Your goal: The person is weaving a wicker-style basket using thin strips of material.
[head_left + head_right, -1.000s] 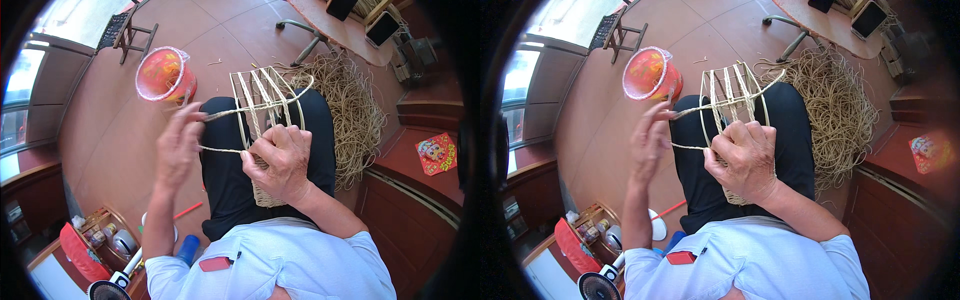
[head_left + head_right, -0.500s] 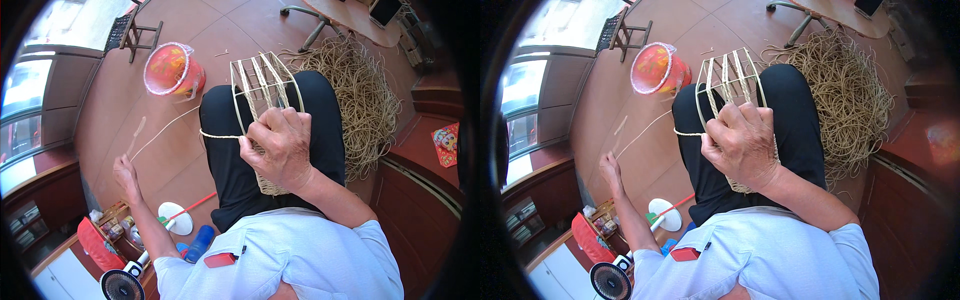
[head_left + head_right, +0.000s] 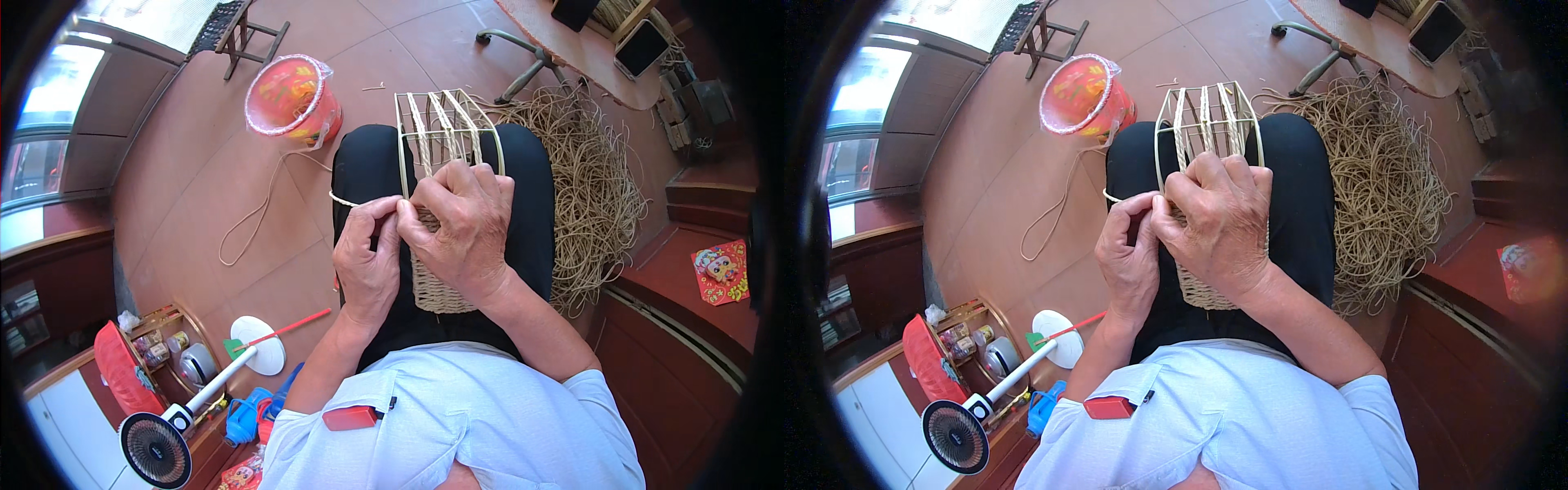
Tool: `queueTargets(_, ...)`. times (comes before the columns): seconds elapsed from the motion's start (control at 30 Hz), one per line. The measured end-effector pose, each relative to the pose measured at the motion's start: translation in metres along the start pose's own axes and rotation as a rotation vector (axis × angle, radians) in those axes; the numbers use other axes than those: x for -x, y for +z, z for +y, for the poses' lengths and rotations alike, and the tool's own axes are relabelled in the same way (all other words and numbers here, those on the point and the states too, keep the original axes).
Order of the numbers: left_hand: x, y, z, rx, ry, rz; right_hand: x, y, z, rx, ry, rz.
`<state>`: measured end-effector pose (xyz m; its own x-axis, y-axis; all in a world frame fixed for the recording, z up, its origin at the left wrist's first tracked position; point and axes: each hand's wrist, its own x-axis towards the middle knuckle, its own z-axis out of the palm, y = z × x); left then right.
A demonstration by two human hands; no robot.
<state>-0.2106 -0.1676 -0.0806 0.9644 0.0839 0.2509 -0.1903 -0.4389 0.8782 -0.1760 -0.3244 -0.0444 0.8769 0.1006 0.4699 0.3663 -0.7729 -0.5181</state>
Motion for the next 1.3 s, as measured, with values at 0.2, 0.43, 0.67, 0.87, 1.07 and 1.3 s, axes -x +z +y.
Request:
queueTargets(0.2, 0.003, 0.002, 0.013, 0.345, -0.388, -0.018, 0.002, 0.0, 0.0, -0.005, 0.003, 0.016)
queueTargets(0.43, 0.0, -0.003, 0.023, 0.529, -0.502, -0.109, 0.001, -0.005, 0.002, -0.019, 0.015, 0.01)
queueTargets(0.67, -0.012, -0.019, 0.024, 0.875, -0.645, -0.292, -0.001, -0.016, 0.006, -0.073, 0.007, -0.065)
queueTargets(0.87, -0.006, -0.004, 0.017, 1.187, -0.717, -0.23, -0.001, -0.028, 0.012, -0.12, -0.044, -0.15)
queueTargets(1.07, -0.007, 0.009, 0.023, 1.253, -0.78, -0.115, -0.014, -0.042, 0.016, -0.12, -0.086, -0.297)
queueTargets(1.3, -0.004, 0.013, 0.024, 1.069, -0.668, -0.11, -0.031, -0.045, 0.019, -0.121, -0.113, -0.458)
